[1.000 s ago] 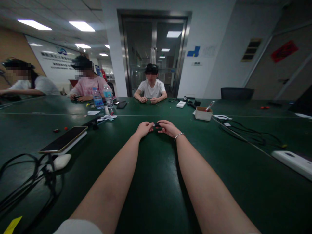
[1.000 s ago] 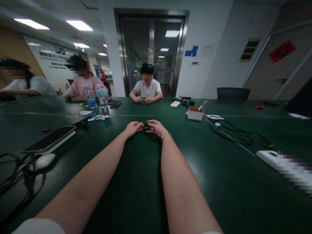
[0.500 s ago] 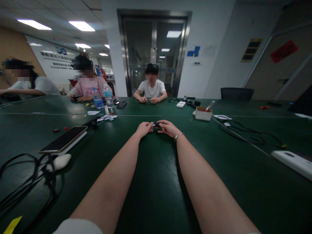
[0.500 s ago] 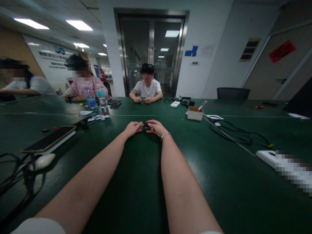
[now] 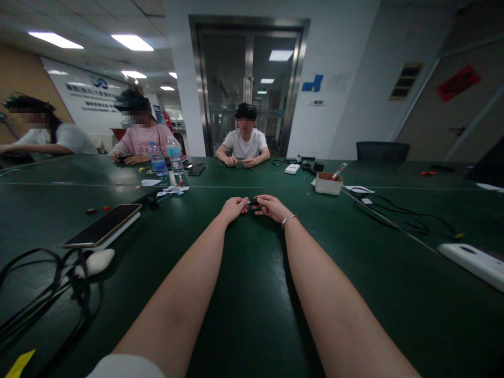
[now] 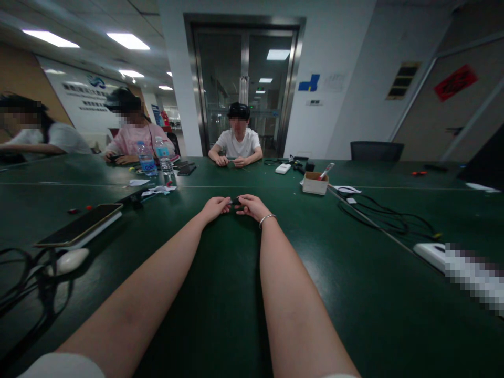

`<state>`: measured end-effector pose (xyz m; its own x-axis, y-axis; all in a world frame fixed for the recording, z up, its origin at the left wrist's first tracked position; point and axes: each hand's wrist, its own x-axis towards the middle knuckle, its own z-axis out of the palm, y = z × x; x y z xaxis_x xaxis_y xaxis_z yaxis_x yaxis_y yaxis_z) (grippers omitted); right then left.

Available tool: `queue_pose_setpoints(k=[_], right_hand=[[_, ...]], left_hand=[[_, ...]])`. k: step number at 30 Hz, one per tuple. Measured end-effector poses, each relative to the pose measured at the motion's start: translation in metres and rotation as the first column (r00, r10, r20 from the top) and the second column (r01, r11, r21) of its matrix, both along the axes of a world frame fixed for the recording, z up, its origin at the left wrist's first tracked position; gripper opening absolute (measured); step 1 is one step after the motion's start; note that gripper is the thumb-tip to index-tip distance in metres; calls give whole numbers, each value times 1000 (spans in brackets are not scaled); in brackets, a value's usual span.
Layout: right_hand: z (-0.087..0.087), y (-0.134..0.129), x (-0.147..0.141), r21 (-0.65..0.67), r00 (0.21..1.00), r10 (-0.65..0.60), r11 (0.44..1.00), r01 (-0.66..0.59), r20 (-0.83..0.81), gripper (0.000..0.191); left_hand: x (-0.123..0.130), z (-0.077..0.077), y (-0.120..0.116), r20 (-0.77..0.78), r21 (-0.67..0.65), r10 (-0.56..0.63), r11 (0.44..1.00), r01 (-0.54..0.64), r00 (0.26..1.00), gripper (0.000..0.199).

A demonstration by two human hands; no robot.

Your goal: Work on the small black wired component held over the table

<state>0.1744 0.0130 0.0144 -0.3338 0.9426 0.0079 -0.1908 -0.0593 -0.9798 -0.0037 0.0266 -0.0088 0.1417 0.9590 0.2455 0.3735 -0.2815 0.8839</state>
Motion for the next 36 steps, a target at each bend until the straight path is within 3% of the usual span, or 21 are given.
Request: queue_pose_setpoints(k=[13, 36], right_hand=[[-1, 2, -1, -2, 1000, -14, 1000, 15, 20, 7], [-2, 3, 0, 20, 999, 26, 999, -26, 39, 2]], left_hand=[[4, 5, -8, 169, -6, -1, 1000, 2, 986, 22], [6, 11, -13, 150, -26, 7, 1000, -3, 989, 16]])
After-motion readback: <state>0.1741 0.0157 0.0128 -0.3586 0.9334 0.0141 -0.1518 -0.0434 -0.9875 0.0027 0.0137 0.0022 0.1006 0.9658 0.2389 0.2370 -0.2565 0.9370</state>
